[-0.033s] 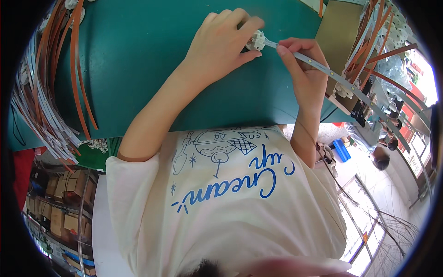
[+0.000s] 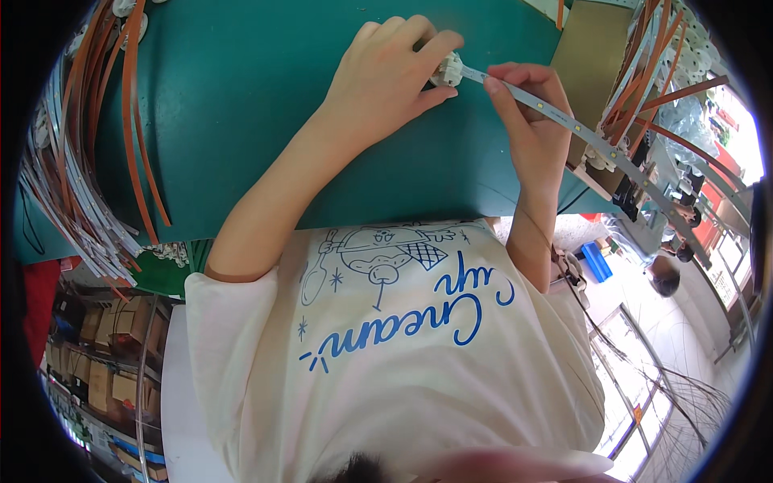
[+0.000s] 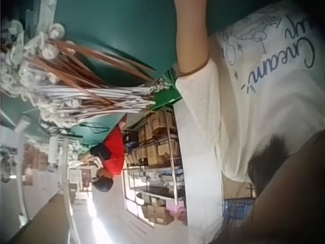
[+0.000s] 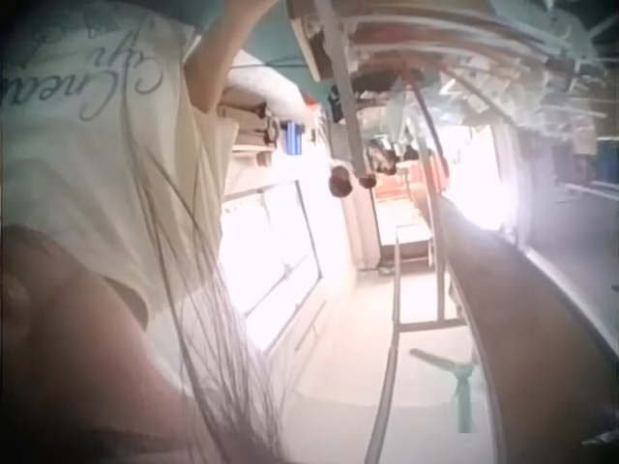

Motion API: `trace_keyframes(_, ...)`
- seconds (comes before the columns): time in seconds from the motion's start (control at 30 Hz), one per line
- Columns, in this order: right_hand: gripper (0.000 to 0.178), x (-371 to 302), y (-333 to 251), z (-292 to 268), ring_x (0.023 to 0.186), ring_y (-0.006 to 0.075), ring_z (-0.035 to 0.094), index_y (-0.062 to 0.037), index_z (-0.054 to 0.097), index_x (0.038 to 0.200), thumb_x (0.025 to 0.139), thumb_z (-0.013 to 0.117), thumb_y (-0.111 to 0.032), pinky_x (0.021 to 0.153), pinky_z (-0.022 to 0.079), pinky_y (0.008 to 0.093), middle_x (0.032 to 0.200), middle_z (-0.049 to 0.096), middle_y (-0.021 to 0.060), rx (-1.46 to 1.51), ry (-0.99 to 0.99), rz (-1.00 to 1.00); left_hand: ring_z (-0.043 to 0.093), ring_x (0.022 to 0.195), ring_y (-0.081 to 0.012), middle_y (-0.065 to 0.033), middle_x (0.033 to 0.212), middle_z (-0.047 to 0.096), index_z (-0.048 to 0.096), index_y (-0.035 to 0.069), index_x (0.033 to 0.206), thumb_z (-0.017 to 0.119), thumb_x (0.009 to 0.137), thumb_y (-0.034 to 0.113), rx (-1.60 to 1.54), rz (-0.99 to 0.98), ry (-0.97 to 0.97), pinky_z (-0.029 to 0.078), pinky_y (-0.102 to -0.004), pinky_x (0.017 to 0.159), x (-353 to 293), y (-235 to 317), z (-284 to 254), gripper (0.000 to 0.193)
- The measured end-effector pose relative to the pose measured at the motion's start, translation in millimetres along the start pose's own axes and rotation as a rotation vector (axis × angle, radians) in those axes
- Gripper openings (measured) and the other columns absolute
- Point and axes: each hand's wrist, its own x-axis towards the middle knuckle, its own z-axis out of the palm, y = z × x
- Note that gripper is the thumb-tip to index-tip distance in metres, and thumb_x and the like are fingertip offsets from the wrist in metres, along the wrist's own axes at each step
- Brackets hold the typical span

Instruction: The recorder is assembling electronic components by attaching small white wired parts to long metallic strips at a factory workbench.

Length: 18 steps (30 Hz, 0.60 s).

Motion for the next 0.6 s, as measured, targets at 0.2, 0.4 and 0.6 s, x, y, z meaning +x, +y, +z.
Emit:
trace_keyframes(0.2,0.014,3,5,5,0.084,0.0158,0.065,0.0052,0.057,0.096,0.085,0.061,-0.003,0.075,0.054,0.0247,0.089,0.064,0.0113,0.082,0.066,0.063,0.052,0.075,-0.0179,0.0007,0.080,0.052,0.057,0.013,0.090,0.074,0.070,0.031,0.103,-0.051,0.031,0.038,-0.0318,0.066,0,3,6,0.032)
trace_keyframes(0.4,0.016,5,2,6,0.078,0.0159,0.066,0.0064,0.059,0.094,0.085,0.063,-0.006,0.072,0.054,0.0244,0.085,0.065,0.0113,-0.021,0.047,0.040,0.052,0.074,-0.0178,0.0007,0.079,0.052,0.056,0.012,0.090,0.074,0.070,0.032,0.118,-0.038,0.043,0.037,-0.0317,0.065,0,2,7,0.033)
trace_keyframes(0.6,0.016,11,-11,8,0.075,0.0142,0.067,0.0061,0.061,0.090,0.084,0.065,-0.008,0.069,0.053,0.0221,0.080,0.066,0.0109,-0.302,0.012,0.037,0.051,0.074,-0.0180,0.0008,0.078,0.052,0.056,0.012,0.090,0.074,0.070,0.032,0.120,-0.049,0.049,0.036,-0.0320,0.066,0,4,7,0.033)
